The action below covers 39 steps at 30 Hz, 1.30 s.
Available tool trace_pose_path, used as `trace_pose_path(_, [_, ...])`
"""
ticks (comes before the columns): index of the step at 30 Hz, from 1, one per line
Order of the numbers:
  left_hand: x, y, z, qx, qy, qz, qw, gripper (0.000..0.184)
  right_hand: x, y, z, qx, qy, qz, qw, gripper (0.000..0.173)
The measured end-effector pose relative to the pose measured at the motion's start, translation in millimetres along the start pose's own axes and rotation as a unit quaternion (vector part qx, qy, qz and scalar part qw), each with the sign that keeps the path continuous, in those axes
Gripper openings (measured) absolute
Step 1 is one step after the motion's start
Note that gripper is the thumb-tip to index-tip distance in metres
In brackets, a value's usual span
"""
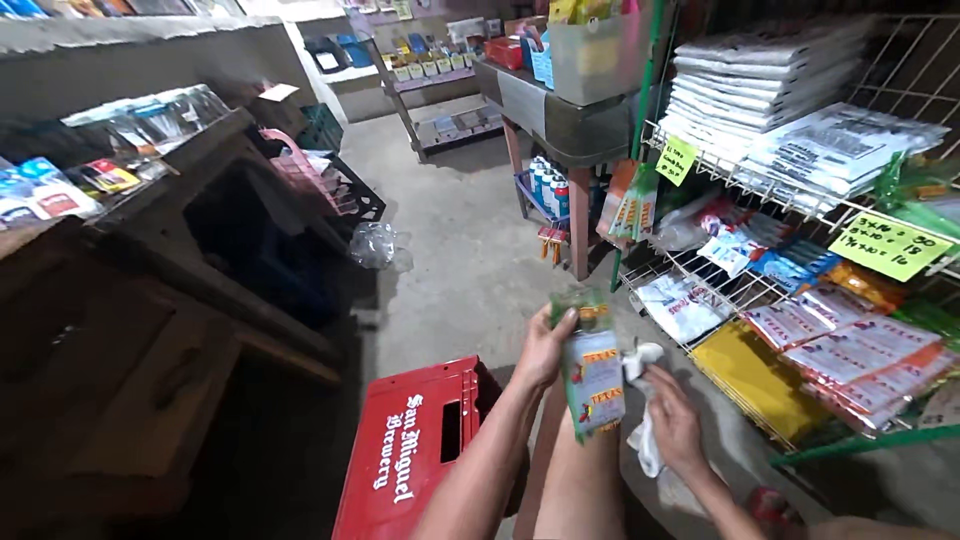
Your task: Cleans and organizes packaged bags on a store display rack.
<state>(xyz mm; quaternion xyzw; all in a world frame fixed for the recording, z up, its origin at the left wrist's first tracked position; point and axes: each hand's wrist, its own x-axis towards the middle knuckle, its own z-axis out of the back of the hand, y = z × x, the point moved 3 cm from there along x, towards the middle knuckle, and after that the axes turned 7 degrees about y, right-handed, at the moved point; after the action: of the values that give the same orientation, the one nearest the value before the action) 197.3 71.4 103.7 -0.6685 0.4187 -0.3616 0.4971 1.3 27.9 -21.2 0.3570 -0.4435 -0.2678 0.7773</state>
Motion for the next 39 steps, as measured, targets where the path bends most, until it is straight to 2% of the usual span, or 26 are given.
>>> trace_pose_path(3, [12,-21,-37,-0.005,0.18,-0.083,0.98,0.018,12,-13,40,0.042,-0.086,-0.101,0.99,0.036])
trace_pose_path(5, [18,-30,-44,0.013,0.314,-0.156,0.936,0.016,16,-16,65,0.049,-0.13,-0.128,0.982,0.037])
trace_pose_path(6, [20,-34,-40,0.032,0.367,-0.183,0.911,0.023,18,-17,75,0.044,-0.147,-0.123,0.98,0.038])
trace_pose_path(8, [20,-36,-20,0.07,0.407,-0.213,0.885,0.037,22,-16,91,0.041,-0.173,-0.109,0.978,0.039])
trace_pose_path(11, [10,-11,38,0.112,0.342,-0.181,0.915,0.043,32,1,90,0.056,-0.181,-0.097,0.977,0.039])
trace_pose_path(13, [-6,15,72,0.111,0.282,-0.133,0.944,0.041,40,21,73,0.075,-0.147,-0.052,0.985,0.036])
trace_pose_path(17, [-37,55,107,0.049,0.216,-0.083,0.972,0.035,48,60,5,0.029,0.016,0.103,0.994,0.029])
trace_pose_path(20, [-51,60,114,-0.081,0.145,-0.061,0.984,0.028,36,52,-53,-0.084,0.167,0.141,0.972,0.036])
trace_pose_path(21, [-55,61,117,-0.152,0.104,-0.05,0.982,0.029,33,46,-64,-0.12,0.176,0.158,0.964,0.037])
trace_pose_path(22, [-59,63,120,-0.213,0.066,-0.034,0.974,0.039,31,42,-69,-0.135,0.177,0.167,0.961,0.037])
trace_pose_path(24, [-69,65,126,-0.236,0.03,0.042,0.97,0.072,32,40,-71,-0.135,0.176,0.172,0.96,0.039])
trace_pose_path(25, [-75,65,124,-0.229,0.003,0.088,0.97,0.081,31,41,-71,-0.135,0.176,0.172,0.96,0.039])
trace_pose_path(26, [-81,65,119,-0.216,-0.024,0.126,0.968,0.078,32,42,-71,-0.136,0.177,0.173,0.959,0.039])
trace_pose_path(28, [-89,59,105,-0.149,-0.05,0.177,0.972,0.049,32,43,-71,-0.143,0.174,0.179,0.958,0.039])
trace_pose_path(29, [-90,55,99,-0.116,-0.06,0.184,0.974,0.041,32,43,-71,-0.14,0.176,0.177,0.958,0.039])
trace_pose_path(32, [-89,54,92,-0.09,-0.071,0.154,0.981,0.041,36,39,-58,-0.073,0.206,0.119,0.969,0.04])
trace_pose_path(36, [-94,49,81,-0.128,-0.085,0.138,0.978,0.042,54,39,-37,-0.059,0.14,0.034,0.988,0.04])
trace_pose_path(39, [-97,42,71,-0.141,-0.108,0.152,0.972,0.041,58,86,-38,-0.047,0.121,0.089,0.988,0.038])
